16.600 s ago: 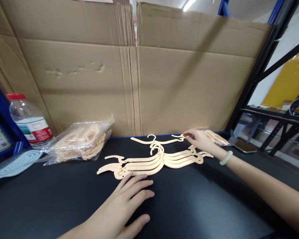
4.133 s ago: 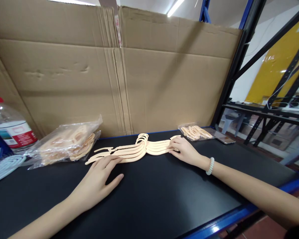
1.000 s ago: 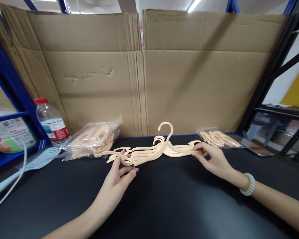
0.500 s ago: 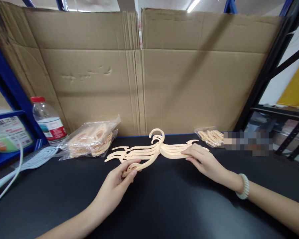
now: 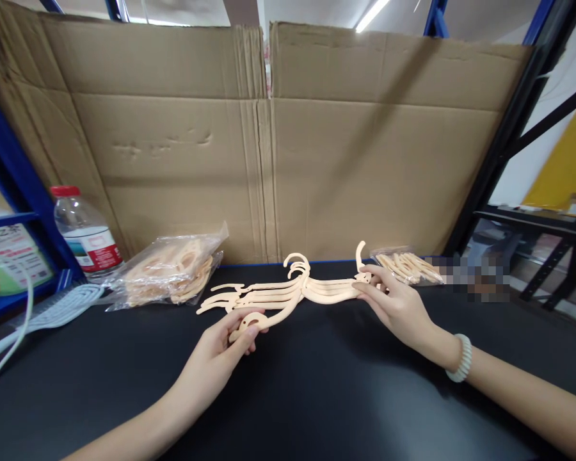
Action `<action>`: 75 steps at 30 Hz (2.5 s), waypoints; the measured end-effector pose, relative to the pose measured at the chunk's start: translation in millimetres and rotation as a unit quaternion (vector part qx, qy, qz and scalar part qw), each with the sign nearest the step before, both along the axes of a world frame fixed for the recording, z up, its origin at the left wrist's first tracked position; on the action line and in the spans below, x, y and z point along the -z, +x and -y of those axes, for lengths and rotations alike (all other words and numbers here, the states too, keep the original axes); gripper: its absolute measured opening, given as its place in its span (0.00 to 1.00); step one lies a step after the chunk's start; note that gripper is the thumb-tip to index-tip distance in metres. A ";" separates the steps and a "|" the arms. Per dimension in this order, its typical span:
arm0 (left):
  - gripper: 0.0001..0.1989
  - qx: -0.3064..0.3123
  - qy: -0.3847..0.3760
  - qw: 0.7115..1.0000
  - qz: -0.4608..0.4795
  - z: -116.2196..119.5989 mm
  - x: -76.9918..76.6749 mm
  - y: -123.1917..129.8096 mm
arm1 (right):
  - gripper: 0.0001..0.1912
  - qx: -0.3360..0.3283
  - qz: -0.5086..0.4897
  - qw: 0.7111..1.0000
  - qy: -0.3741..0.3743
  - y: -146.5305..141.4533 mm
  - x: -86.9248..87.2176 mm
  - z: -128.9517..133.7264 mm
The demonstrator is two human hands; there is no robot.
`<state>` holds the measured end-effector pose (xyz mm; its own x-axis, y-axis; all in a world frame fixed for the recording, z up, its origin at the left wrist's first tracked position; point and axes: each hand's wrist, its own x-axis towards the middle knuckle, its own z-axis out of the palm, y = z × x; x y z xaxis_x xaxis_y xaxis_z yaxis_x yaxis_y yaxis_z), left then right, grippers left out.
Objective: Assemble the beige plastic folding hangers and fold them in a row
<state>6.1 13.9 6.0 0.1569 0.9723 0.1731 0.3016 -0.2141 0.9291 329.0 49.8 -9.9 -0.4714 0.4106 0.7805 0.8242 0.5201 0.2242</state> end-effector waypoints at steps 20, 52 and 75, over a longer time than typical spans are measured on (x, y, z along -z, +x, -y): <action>0.17 -0.019 0.003 0.998 0.067 0.0 1.8 -1.7 | 0.15 -0.236 -0.412 0.758 -0.446 -10.9 4.4 -5.2; 0.08 0.115 -0.002 0.985 0.127 34.9 -6.7 27.4 | 0.24 -0.404 -0.269 0.600 -0.636 -69.7 -10.4 69.8; 0.19 0.099 -0.025 0.993 0.058 30.8 1.2 27.3 | 0.14 -0.333 -0.076 0.744 -0.574 -67.2 -34.5 78.9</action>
